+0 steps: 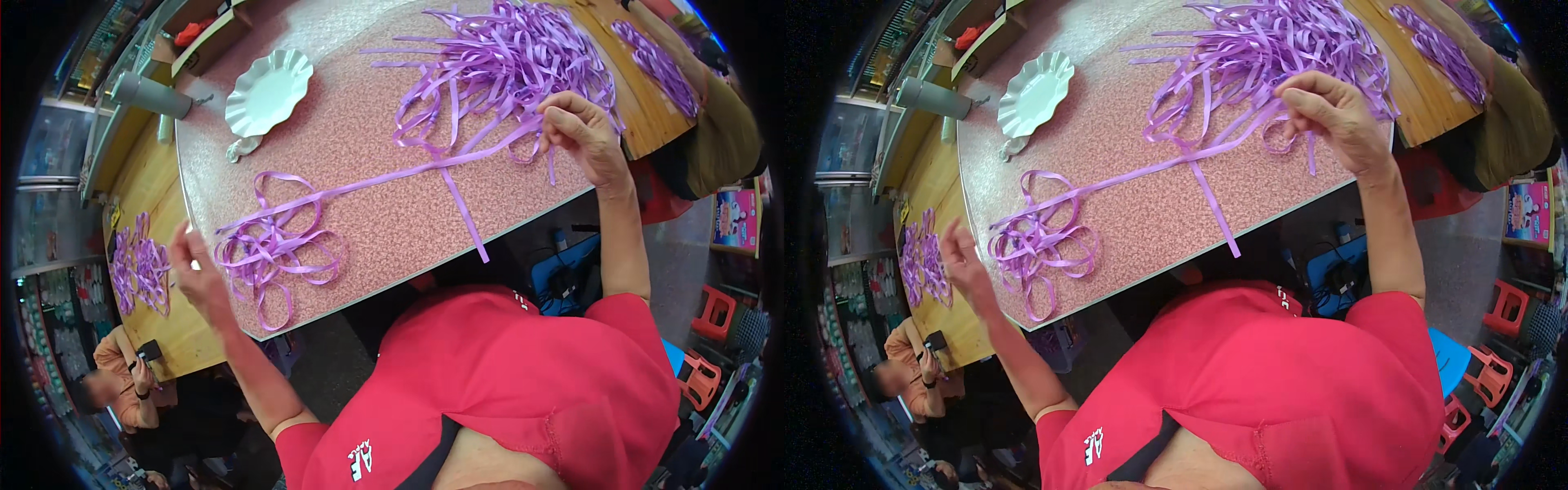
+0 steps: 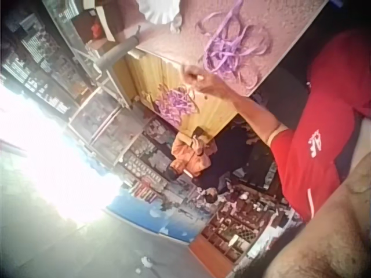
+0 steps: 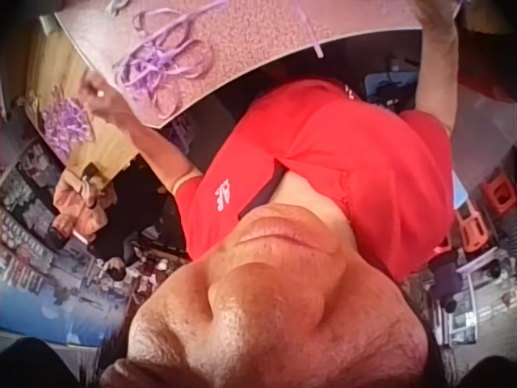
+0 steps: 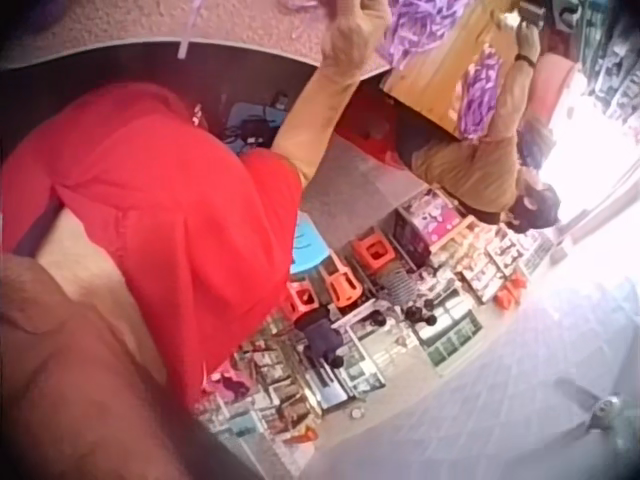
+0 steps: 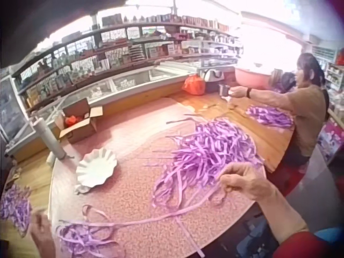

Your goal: The person is tying knots in long purple plastic strips at a workbench.

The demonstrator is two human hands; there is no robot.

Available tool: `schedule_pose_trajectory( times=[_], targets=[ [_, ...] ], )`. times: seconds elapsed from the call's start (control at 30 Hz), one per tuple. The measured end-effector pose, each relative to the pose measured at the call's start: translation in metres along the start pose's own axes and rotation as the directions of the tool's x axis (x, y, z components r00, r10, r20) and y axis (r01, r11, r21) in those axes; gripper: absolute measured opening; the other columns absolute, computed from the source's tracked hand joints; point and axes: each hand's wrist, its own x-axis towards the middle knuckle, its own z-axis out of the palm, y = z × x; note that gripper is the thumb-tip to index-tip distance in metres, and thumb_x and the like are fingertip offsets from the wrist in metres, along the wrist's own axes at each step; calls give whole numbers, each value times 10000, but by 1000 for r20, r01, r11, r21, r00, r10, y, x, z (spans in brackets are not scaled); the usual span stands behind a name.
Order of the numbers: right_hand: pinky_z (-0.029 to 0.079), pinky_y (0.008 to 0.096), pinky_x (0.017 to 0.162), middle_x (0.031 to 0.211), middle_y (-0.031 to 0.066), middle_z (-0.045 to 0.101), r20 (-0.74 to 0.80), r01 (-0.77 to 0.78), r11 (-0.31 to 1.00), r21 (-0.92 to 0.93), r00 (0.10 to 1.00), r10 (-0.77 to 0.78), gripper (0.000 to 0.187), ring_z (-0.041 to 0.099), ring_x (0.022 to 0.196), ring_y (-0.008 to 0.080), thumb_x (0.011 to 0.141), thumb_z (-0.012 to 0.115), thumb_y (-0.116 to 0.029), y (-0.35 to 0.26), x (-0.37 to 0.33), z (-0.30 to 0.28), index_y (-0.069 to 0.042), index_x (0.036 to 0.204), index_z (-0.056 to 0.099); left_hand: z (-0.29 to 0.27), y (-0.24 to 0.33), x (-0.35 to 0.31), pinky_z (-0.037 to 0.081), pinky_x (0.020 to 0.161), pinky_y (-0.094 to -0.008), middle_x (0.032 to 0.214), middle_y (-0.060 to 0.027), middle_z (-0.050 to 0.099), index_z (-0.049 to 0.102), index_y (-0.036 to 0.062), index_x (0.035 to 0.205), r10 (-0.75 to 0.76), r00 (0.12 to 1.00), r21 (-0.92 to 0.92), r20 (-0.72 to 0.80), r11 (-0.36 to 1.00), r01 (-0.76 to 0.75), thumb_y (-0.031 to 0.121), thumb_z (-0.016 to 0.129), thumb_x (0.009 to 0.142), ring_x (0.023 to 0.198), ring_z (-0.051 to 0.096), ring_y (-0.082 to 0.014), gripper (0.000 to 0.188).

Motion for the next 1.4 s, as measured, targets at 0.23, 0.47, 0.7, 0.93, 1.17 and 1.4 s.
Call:
schedule_pose_trajectory(
  times=[0.23, 0.47, 0.7, 0.93, 1.17, 1.4],
  targets=[
    [538, 307, 663, 768, 23, 591, 98, -40, 955, 292, 995, 12, 270, 572, 717, 124, 922, 671, -128, -14, -13, 50, 37, 1132, 629, 124, 126, -79, 439, 938, -383, 1143, -137, 613, 550, 16, 1321, 506, 450, -605, 736, 790, 102, 286, 464, 1023, 1079, 584, -243, 411],
    [537, 303, 703, 1005, 124, 619, 156, 34, 976, 217, 985, -69, 227, 622, 803, 169, 884, 668, -46, -12, -37, 73, 36, 1097, 668, 197, 175, -120, 256, 1160, -422, 1599, -143, 186, 105, 103, 1578, 547, 536, -754, 643, 332, 566, 474, 411, 1033, 1474, 214, -294, 727],
    [474, 253, 898, 1086, 46, 612, 12, 164, 984, 67, 986, -165, 247, 609, 1017, 133, 873, 675, 26, 7, -41, 98, 29, 1120, 676, 197, 191, -124, 199, 1201, -430, 1579, -145, 225, 103, 110, 1572, 385, 575, -649, 722, 89, 756, 482, 346, 1047, 1464, 244, -252, 687],
    [498, 276, 850, 1056, 71, 631, -42, 186, 965, 185, 983, -181, 236, 619, 952, 147, 911, 653, -11, 25, -42, 108, 31, 1143, 658, 190, 187, -123, 243, 1189, -418, 1558, -149, 302, 253, 73, 1527, 285, 668, -691, 688, -23, 722, 386, 344, 1067, 1433, 315, -257, 563],
    [493, 414, 930, 1112, 111, 645, -301, 433, 742, 512, 899, -317, 235, 609, 1027, 232, 997, 554, -157, 28, -20, 36, -35, 1183, 627, 170, 140, -73, 339, 1141, -448, 1453, -170, 466, 440, 79, 1415, 19, 779, -766, 626, -172, 620, 345, 366, 1063, 1343, 446, -299, 448],
    [306, 559, 1165, 1390, 246, 508, -186, 350, 549, 759, 925, -332, 265, 460, 1337, 330, 1019, 455, -58, 53, -34, -143, 72, 1243, 509, 134, 58, -24, 418, 1063, -410, 1336, -137, 573, 517, 38, 1329, -228, 881, -907, 415, -37, 419, 316, 352, 1070, 1240, 540, -269, 414]
  ],
)
